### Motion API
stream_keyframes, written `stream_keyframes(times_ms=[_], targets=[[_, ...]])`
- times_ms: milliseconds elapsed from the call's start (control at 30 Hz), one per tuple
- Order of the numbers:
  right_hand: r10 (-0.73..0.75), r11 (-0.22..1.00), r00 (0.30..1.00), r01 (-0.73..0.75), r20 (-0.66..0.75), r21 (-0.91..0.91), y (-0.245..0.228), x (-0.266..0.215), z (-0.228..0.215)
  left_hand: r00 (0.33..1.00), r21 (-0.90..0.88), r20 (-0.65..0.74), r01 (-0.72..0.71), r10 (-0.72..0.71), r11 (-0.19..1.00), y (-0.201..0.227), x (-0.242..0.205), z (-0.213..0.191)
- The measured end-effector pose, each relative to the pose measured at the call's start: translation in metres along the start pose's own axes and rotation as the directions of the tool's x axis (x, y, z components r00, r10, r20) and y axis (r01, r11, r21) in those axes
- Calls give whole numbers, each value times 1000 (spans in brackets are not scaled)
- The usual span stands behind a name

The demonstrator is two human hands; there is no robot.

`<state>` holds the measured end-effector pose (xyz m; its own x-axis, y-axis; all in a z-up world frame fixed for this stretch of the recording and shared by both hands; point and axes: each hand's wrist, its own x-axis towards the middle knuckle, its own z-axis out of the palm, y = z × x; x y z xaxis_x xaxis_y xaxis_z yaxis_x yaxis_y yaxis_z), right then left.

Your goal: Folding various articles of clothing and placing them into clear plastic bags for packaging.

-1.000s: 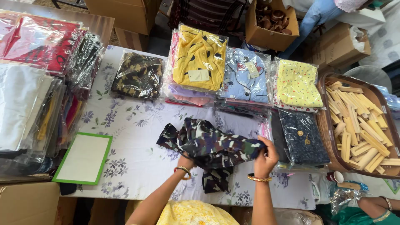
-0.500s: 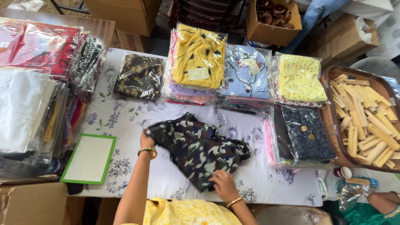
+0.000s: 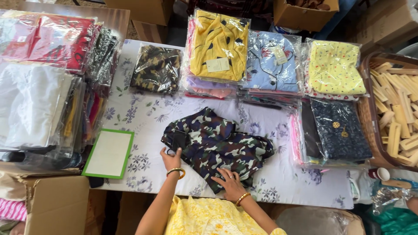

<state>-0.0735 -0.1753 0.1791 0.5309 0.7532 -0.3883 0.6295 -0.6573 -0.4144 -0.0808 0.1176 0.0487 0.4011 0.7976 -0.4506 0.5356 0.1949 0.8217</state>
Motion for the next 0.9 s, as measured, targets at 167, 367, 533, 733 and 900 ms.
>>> stream_keyframes(times_ms=[167, 367, 533, 733, 900], targets=[[-24, 996, 982, 39, -187, 74, 19, 6, 31, 990, 303, -22, -127, 140, 945, -19, 25, 12], [-11, 997, 977, 26, -213, 67, 18, 7, 33, 977, 335, 40, -209, 208, 919, 17, 15, 19], [-34, 997, 968, 49, -247, 54, 21, 8, 33, 945, 387, 129, -327, 300, 862, 34, -3, 44], [-63, 994, 954, 87, -295, 71, 18, 5, 30, 444, -13, 706, -771, 552, 637, 75, -71, 48], [-58, 992, 963, 85, -263, 96, 20, 5, 25, 709, 265, 227, -704, 667, 659, 78, -30, 25]])
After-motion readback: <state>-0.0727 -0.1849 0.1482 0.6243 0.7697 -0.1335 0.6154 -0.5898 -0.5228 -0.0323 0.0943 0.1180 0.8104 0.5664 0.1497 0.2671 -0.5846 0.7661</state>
